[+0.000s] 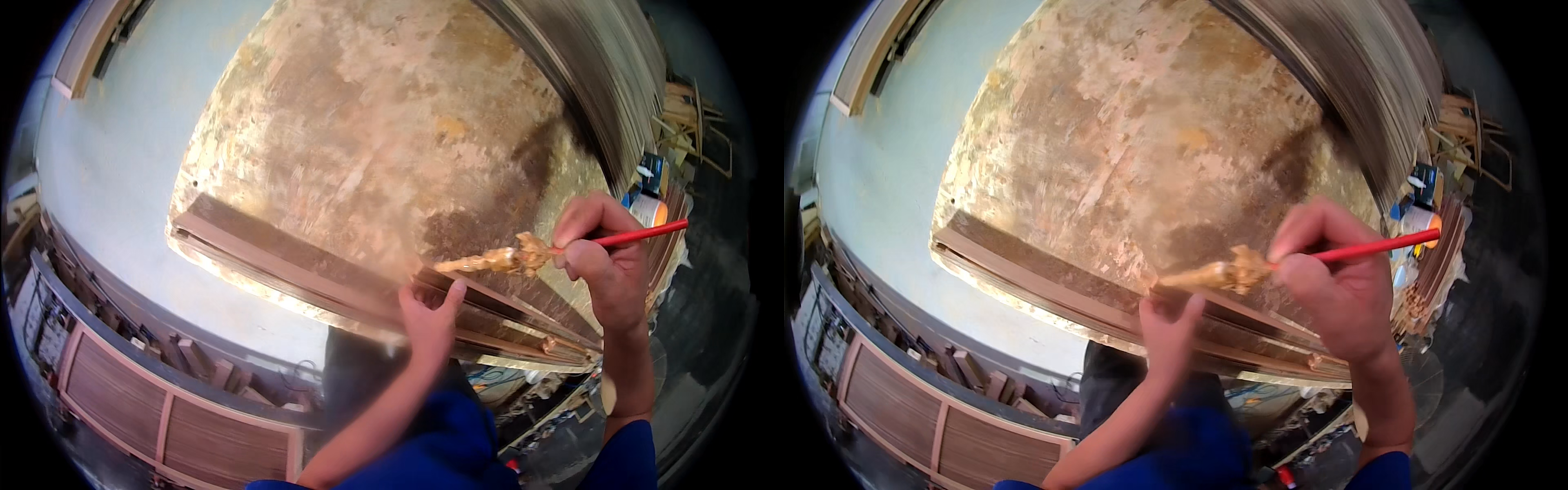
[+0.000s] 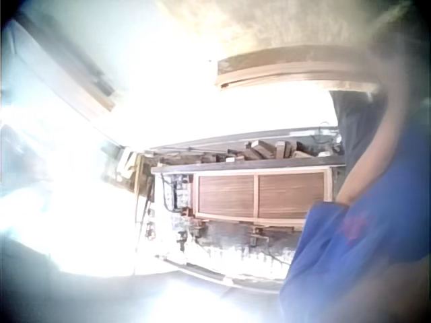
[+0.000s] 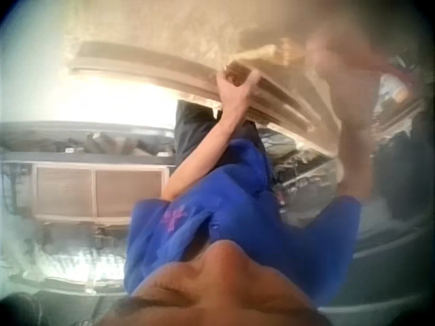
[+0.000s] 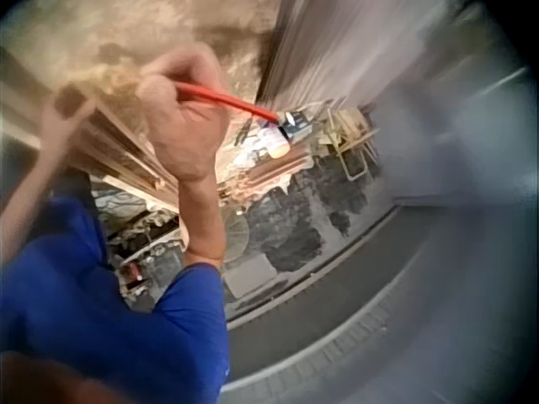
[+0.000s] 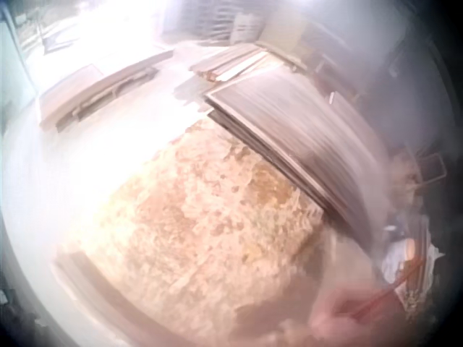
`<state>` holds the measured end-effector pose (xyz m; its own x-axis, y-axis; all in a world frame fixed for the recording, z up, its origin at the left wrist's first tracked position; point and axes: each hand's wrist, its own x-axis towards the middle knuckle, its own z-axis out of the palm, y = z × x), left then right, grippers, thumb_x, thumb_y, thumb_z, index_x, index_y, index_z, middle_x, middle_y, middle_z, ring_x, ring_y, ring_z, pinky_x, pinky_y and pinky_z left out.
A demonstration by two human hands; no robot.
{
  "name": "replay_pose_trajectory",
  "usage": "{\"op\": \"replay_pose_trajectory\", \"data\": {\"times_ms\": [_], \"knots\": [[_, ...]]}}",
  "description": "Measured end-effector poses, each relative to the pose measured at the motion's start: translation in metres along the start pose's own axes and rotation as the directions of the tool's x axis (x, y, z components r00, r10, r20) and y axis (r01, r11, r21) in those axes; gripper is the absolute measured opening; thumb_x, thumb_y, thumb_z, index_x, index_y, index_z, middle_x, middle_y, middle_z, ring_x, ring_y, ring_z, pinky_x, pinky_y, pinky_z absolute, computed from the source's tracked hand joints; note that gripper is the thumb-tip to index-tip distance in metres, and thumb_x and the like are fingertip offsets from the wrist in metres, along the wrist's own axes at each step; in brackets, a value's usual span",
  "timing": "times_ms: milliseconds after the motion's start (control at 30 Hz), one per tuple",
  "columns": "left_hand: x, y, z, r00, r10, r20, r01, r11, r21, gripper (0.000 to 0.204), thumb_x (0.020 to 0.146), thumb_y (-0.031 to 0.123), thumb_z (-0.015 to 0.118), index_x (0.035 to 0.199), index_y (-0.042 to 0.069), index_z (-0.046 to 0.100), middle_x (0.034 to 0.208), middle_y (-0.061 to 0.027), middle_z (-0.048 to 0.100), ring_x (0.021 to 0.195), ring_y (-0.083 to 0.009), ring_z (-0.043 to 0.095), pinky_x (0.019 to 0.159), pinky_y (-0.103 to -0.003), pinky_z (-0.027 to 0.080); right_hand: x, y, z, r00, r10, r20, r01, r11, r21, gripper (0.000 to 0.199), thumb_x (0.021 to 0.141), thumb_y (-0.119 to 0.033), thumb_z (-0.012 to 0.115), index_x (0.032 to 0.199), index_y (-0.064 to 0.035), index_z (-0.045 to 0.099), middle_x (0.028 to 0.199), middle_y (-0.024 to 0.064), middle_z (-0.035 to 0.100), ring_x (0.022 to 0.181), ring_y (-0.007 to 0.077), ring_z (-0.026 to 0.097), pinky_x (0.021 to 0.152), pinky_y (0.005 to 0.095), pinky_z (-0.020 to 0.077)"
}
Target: The person assembles wooden furniture components in a workshop. They apply glue to the edges of wooden strips using a brush, align them with larger panels, and secure the joints using a hammer. The process involves repetitive handling of multiple wooden pieces and tools.
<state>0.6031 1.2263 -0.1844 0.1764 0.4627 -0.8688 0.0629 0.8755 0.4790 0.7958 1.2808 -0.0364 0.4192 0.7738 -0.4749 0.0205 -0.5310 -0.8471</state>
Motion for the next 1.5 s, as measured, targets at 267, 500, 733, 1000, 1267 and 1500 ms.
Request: {"op": "replay_pose_trajectory", "data": {"times_ms": [267, 500, 733, 1000, 1267, 1500], "knots": [[-0.058, -0.035, -0.003, 0.996, 0.000, 0.084, -0.004, 0.999, 0.044, 0.057, 0.096, 0.016, 0.076, 0.143, -0.003, 0.050, 0.131, -0.0147, 0.060, 0.114, -0.0214, 0.063, 0.103, -0.035, 0.052, -0.173, 0.075, -0.069, 0.897, 0.060, -0.437, 0.073, 0.956, 0.283, 0.002, 0.097, -0.003, 0.061, 0.099, -0.0031, 0.060, 0.089, 0.0084, 0.068, 0.069, 0.0082, 0.059, 0.060, 0.0218, 0.0475], [-0.101, -0.138, 0.007, 0.903, 0.253, 0.349, -0.306, 0.946, 0.107, 0.034, 0.101, 0.010, 0.065, 0.134, 0.004, 0.058, 0.134, -0.0092, 0.059, 0.118, -0.0197, 0.061, 0.100, -0.034, 0.053, -0.404, 0.200, -0.125, 0.714, 0.086, -0.695, 0.234, 0.906, 0.353, 0.008, 0.103, -0.008, 0.065, 0.106, -0.0009, 0.062, 0.089, 0.0094, 0.071, 0.069, 0.0081, 0.060, 0.062, 0.0238, 0.0505], [-0.182, -0.231, 0.029, 0.877, 0.270, 0.397, -0.394, 0.878, 0.273, 0.033, 0.101, 0.014, 0.060, 0.132, 0.001, 0.059, 0.128, -0.0107, 0.060, 0.110, -0.0190, 0.062, 0.094, -0.034, 0.053, -0.633, 0.328, -0.236, 0.368, 0.167, -0.915, 0.369, 0.877, 0.308, 0.013, 0.106, -0.013, 0.064, 0.110, -0.0009, 0.063, 0.091, 0.0076, 0.072, 0.074, 0.0074, 0.061, 0.066, 0.0234, 0.0501], [-0.225, -0.291, 0.175, 0.741, 0.153, 0.654, -0.560, 0.678, 0.477, 0.019, 0.099, 0.017, 0.068, 0.113, 0.004, 0.066, 0.106, -0.0087, 0.070, 0.089, -0.0161, 0.067, 0.079, -0.029, 0.056, -0.793, 0.391, -0.293, -0.120, 0.207, -0.971, 0.337, 0.928, 0.156, 0.019, 0.104, -0.019, 0.070, 0.104, -0.0025, 0.062, 0.089, 0.0083, 0.071, 0.066, 0.0080, 0.057, 0.059, 0.0235, 0.0459], [-0.315, -0.400, 0.448, 0.349, -0.109, 0.931, -0.805, 0.473, 0.358, 0.021, 0.104, 0.022, 0.066, 0.112, 0.003, 0.067, 0.105, -0.0098, 0.072, 0.089, -0.0168, 0.069, 0.080, -0.031, 0.057, -0.889, 0.484, -0.383, -0.311, 0.159, -0.937, 0.289, 0.955, 0.067, 0.011, 0.106, -0.011, 0.065, 0.109, -0.0008, 0.065, 0.088, 0.0058, 0.068, 0.067, 0.0073, 0.055, 0.059, 0.0225, 0.0433], [-0.259, -0.534, 0.718, 0.285, 0.093, 0.954, -0.958, 0.008, 0.286, 0.043, 0.098, 0.036, 0.073, 0.117, -0.002, 0.066, 0.105, -0.0118, 0.071, 0.090, -0.0239, 0.071, 0.076, -0.037, 0.057, -0.895, 0.624, -0.628, -0.174, 0.065, -0.983, 0.097, 0.994, 0.049, 0.014, 0.104, -0.007, 0.066, 0.115, 0.0012, 0.068, 0.100, 0.0069, 0.074, 0.085, 0.0098, 0.067, 0.076, 0.0259, 0.0520]]}}
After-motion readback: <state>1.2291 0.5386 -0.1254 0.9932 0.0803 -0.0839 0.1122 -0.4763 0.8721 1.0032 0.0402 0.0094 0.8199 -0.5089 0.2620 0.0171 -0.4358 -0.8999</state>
